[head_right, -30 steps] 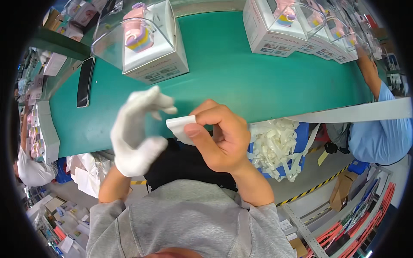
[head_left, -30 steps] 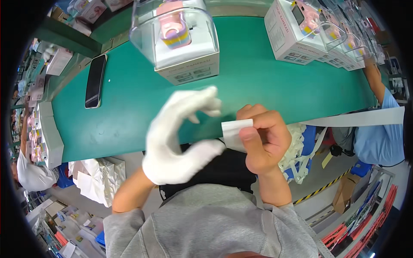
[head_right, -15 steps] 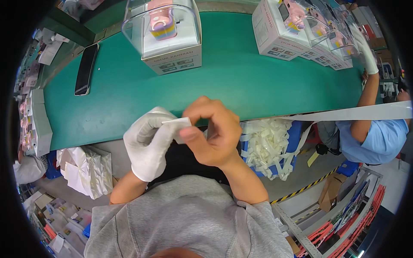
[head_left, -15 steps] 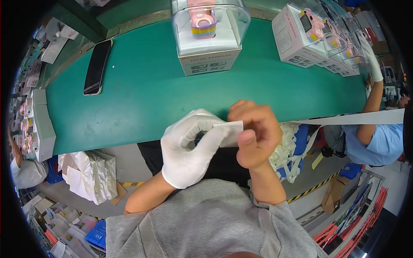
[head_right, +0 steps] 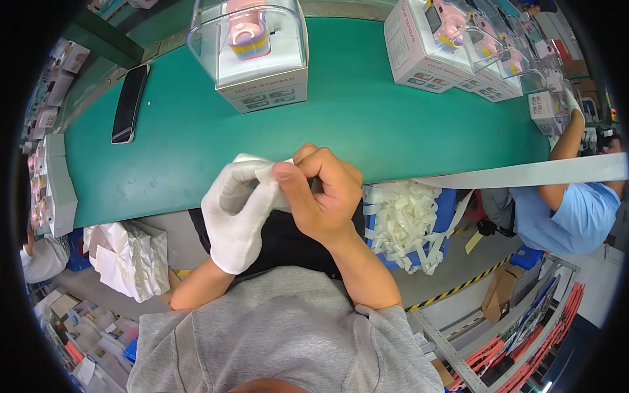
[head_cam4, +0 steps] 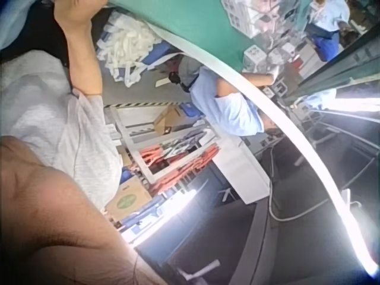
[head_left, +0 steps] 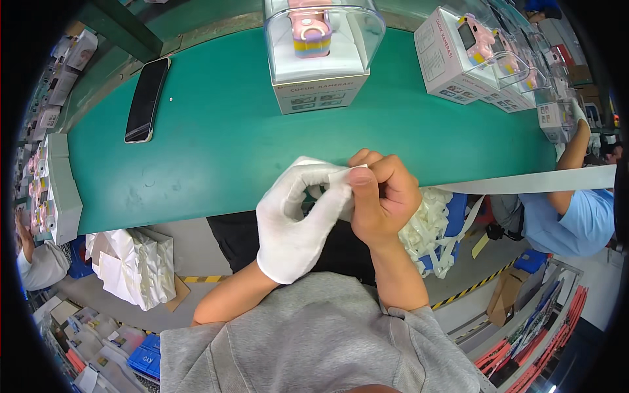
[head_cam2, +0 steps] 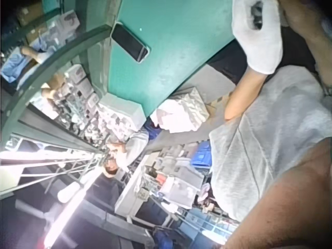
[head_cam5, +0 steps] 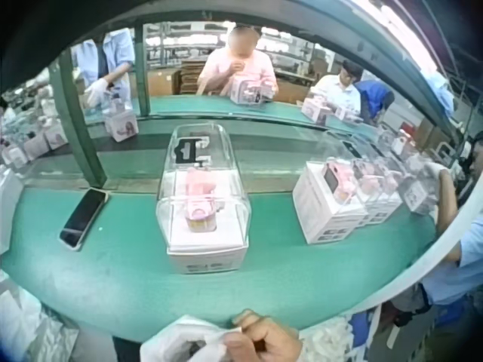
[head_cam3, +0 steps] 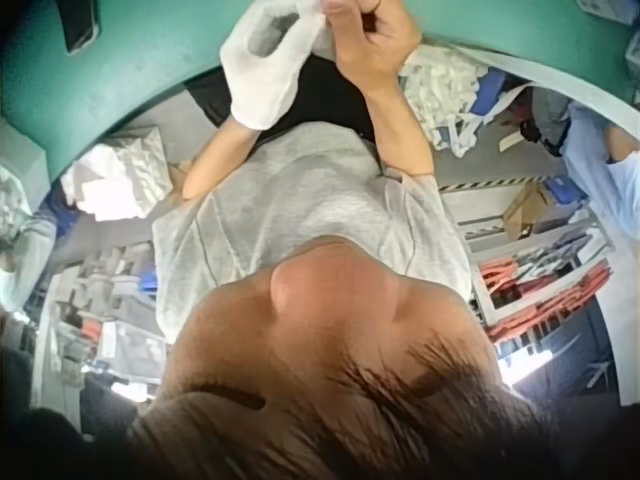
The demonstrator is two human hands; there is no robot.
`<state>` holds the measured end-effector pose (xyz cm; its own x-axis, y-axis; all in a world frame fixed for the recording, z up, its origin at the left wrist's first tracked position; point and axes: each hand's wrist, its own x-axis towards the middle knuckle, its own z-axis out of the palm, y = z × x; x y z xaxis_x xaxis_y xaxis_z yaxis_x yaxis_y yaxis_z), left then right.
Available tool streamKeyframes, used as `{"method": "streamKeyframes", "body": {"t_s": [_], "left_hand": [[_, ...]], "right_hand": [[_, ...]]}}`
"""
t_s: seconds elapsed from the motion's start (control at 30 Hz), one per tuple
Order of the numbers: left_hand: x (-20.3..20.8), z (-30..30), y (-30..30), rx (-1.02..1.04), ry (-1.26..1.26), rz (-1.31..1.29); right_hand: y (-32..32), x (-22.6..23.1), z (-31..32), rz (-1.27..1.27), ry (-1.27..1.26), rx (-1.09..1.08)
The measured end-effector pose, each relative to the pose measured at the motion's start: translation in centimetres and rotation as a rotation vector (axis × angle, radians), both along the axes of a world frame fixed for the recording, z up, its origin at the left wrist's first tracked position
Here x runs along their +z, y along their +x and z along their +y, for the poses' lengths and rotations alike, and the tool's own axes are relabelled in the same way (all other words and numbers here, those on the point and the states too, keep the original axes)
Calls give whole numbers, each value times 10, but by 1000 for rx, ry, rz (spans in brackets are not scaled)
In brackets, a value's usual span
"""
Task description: Packaging small electronic devices into boxes and sealing them with tape on an assembly line.
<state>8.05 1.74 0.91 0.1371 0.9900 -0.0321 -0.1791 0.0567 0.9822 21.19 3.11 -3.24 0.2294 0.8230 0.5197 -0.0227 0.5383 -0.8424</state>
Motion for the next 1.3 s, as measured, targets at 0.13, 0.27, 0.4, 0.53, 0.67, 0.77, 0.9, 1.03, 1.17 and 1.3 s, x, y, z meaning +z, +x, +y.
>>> {"method": "streamKeyframes", "body": {"t_s": [0.13, 0.27, 0.4, 0.53, 0.67, 0.77, 0.9, 1.03, 1.17, 1.3], "left_hand": [[-8, 0, 4, 42, -22, -77], [-13, 11, 6, 119, 47, -51], [-12, 32, 7, 179, 145, 87], [-11, 60, 10, 215, 233, 202], [-11, 74, 10, 246, 260, 225], [-14, 77, 6, 254, 281, 290], [-18, 77, -4, 276, 311, 397], [-7, 96, -44, 482, 1184, 844], [42, 153, -58, 35, 1488, 781], [56, 161, -61, -268, 1245, 1232]], "right_hand": [[-3, -2, 5, -11, 65, -49], [0, -4, 12, -127, 36, -40], [7, 5, 27, -193, -31, -3], [8, 12, 49, -201, -104, -3], [9, 12, 63, -207, -142, -5], [7, 11, 66, -202, -124, -1], [10, 2, 72, -305, -38, -33], [20, 9, 74, -497, 143, -55], [35, 18, 78, -728, 191, -16], [48, 28, 91, -869, 269, 21]]}}
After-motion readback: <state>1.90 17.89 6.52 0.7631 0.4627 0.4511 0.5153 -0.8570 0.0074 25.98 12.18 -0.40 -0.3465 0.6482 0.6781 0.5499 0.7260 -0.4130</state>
